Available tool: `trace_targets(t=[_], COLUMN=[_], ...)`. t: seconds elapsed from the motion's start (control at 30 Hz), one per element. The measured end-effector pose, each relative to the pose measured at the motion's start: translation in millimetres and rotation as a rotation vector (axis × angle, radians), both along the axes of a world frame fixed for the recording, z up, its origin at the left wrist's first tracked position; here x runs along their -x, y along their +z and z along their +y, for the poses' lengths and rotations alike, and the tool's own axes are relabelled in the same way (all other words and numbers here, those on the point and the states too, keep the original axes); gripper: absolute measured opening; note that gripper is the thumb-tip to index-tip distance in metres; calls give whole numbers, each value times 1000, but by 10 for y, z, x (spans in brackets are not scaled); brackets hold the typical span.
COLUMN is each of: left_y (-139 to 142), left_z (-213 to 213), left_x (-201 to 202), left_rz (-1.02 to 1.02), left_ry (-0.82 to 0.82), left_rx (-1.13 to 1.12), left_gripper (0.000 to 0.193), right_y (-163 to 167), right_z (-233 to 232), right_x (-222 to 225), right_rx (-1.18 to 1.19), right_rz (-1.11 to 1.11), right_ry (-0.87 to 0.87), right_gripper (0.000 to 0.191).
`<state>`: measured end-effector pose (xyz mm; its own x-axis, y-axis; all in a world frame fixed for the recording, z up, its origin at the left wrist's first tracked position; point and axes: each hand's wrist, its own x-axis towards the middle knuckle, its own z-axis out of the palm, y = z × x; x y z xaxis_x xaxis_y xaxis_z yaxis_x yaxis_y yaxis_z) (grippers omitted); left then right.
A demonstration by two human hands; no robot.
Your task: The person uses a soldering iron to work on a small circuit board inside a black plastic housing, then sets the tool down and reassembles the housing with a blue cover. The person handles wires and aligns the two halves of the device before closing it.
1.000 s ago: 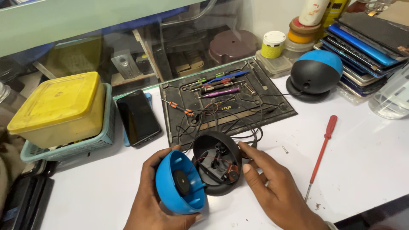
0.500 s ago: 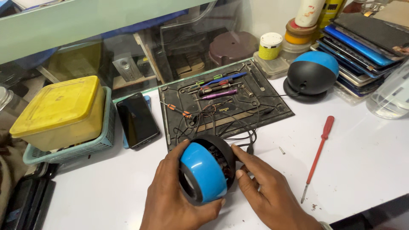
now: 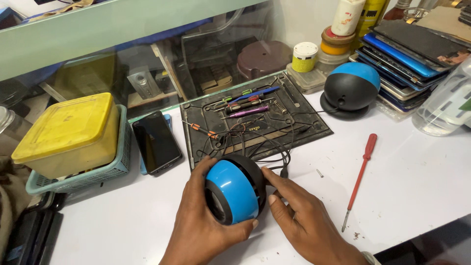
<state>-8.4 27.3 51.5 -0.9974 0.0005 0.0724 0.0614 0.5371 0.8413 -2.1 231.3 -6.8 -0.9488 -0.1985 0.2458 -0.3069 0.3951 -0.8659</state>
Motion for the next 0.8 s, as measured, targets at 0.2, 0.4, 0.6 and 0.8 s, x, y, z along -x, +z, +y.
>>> trace_targets(t=[0.2, 0.4, 0.6, 0.8], left_y=[-53, -244, -275, -159], left_z=[17, 112, -5, -40], left_x=[-68, -294, -329, -306], left_rz=[-99, 134, 53, -286], left_ry=[99, 174, 153, 301], left_rx=[109, 206, 83, -29], left_gripper=[129, 142, 109, 92], right_y=[-79, -83, -21, 31], right_z=[9, 7, 4, -144], right_x=[1, -44, -60, 43], right_rx=[51, 276, 208, 290], right_rz=[32, -291, -273, -125], right_ry=[39, 80, 47, -63], right_gripper=[51, 56, 58, 29])
